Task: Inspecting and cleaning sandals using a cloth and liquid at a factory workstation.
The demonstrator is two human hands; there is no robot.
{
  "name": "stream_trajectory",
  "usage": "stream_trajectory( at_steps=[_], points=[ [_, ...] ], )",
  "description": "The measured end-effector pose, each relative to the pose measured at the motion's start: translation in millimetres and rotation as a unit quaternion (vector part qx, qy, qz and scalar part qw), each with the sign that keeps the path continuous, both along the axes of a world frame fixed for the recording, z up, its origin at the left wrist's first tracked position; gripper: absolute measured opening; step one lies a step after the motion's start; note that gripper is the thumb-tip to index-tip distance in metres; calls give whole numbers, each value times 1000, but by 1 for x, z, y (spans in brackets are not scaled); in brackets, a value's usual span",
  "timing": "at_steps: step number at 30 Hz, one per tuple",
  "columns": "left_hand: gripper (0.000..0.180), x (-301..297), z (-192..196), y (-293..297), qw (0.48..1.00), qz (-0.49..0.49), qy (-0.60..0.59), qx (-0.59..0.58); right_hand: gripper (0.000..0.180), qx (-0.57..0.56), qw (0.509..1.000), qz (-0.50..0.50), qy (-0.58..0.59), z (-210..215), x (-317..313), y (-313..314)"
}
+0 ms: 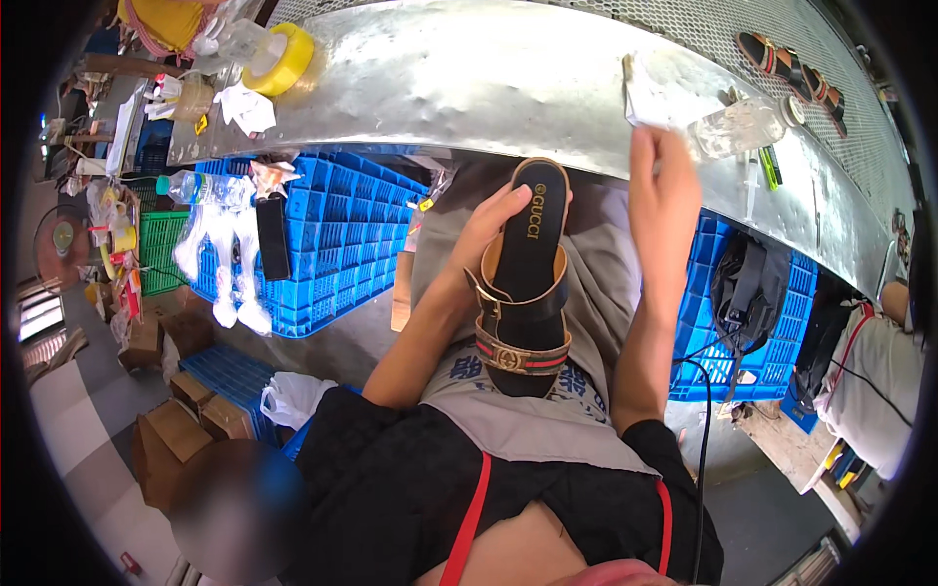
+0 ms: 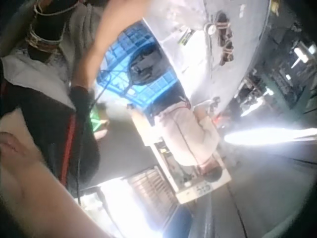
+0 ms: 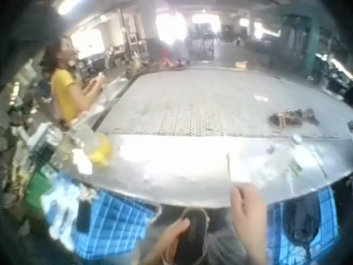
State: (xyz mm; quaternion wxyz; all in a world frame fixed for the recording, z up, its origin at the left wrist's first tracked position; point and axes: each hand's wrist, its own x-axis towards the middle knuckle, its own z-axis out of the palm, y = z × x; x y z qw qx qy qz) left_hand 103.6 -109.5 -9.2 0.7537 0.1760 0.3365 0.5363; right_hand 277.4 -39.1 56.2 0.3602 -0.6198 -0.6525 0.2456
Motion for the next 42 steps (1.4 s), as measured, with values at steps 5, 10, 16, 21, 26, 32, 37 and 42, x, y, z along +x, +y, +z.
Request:
stream_trajectory(
  at_steps=[5, 10, 16, 21, 26, 32, 37, 42],
  points=[
    [42, 10, 4, -6, 995, -48, -43, -70, 34, -269, 915, 109, 281, -45, -5, -63],
    [42, 17, -19, -1, 990, -55, -74, -110, 42, -336, 793, 7, 509, -63, -24, -63],
    [43, 24, -25, 3, 995, -47, -59, -71, 39, -303, 777, -25, 551, -73, -24, -63],
    [44, 30, -26, 5, 997, -33, -58, -37, 36, -282, 766, -28, 577, -72, -25, -61],
    [42, 39, -18, 12, 997, -30, -78, -8, 34, -310, 757, -44, 573, -62, -15, -53],
    [41, 42, -12, 15, 999, -6, -38, -39, 30, -340, 761, -47, 550, -53, -14, -47],
    [42, 35, -10, 19, 997, -40, 27, -55, 28, -348, 738, -44, 576, -56, -17, -48],
    [42, 21, -12, 29, 995, -73, 12, -69, 28, -321, 753, -66, 571, -52, -30, -49]
  ],
)
